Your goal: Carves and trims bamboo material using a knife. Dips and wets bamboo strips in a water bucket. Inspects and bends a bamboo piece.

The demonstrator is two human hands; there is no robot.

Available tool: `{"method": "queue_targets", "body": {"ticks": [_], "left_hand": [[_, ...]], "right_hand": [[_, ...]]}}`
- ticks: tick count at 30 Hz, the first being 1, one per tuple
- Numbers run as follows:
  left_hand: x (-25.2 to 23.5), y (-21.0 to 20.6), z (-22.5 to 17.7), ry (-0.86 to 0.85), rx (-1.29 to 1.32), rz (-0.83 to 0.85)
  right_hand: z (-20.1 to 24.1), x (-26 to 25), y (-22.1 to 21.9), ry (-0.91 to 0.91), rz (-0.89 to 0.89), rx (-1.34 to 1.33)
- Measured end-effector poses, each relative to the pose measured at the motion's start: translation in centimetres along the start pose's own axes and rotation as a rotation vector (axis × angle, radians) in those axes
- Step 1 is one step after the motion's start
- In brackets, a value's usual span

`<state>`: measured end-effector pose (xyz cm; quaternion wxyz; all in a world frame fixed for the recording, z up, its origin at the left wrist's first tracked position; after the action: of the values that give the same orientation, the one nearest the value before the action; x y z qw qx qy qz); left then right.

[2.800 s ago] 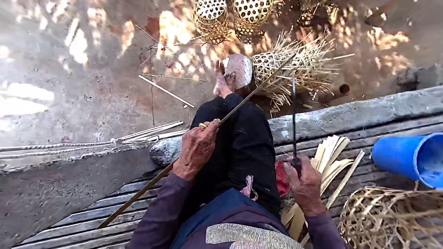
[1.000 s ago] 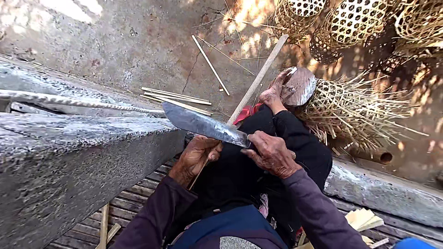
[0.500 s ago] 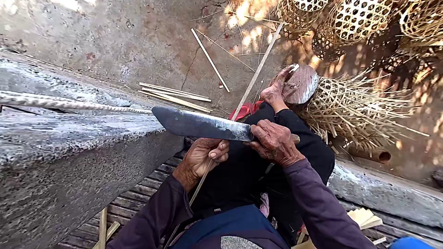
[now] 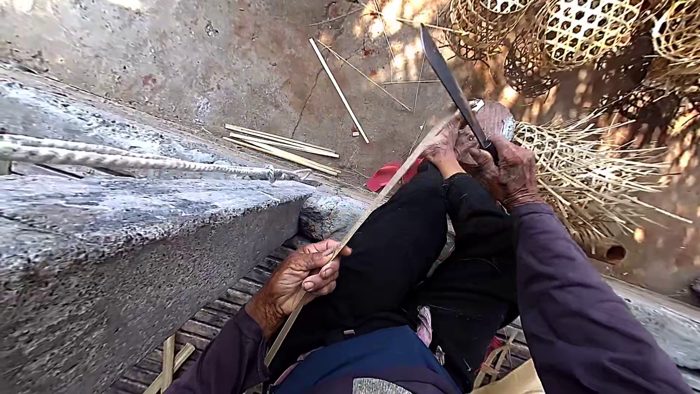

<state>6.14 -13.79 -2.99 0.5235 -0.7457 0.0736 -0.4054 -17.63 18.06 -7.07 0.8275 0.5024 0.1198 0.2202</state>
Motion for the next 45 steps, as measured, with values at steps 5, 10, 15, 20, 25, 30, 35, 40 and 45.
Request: {"method": "queue_targets", "body": {"ticks": [5, 10, 15, 20, 25, 30, 35, 40, 45], "left_hand": [[0.4, -1.0, -0.1, -0.167, -0.578, -0.443], [-2.7, -3.3, 2.6, -0.468, -1.56, -0.323], [-5.5, -6.7, 6.1, -0.746, -1.931, -0.144], [-7.8, -12.2, 10.4, -1.112, -2.119, -0.014], [-7.9, -16.4, 13.3, -1.314, -1.858, 0.445], [-12.5, -16.5, 15.0, -0.778, -1.595, 0.354], [-14.9, -19.9, 14.2, -0.786, -1.134, 0.135], [-14.2, -19.5, 9.2, -0.952, -0.801, 0.017], [-11.0, -14.2, 0.8, -0.943, -1.082, -0.231]], "right_hand": [[2.4, 2.1, 2.4, -0.051, -0.024, -0.045], [8.0, 7.4, 6.3, 0.251, -0.076, -0.076], [7.2, 14.6, 8.9, 0.237, -0.027, 0.051], [4.8, 22.7, 12.7, 0.037, -0.094, 0.18], [2.4, 29.6, 15.7, -0.376, -0.263, 0.181], [3.1, 29.5, 14.8, -0.691, -0.482, -0.164], [7.6, 22.7, 11.1, -0.638, -0.611, -0.758], [11.8, 16.7, 6.3, -0.518, -0.589, -1.057], [11.2, 14.7, 4.8, -0.338, -0.59, -0.745]]}}
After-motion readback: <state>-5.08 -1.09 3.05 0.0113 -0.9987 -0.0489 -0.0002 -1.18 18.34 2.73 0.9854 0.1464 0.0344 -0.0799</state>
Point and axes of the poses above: each hand's wrist, its own x-axis away from the middle knuckle, its own y-axis out of the back of the hand, z = x × y, the point moved 1 cm from there along -x, towards the middle knuckle, and after that the axes turned 6 degrees about y, right-handed, at the moved point
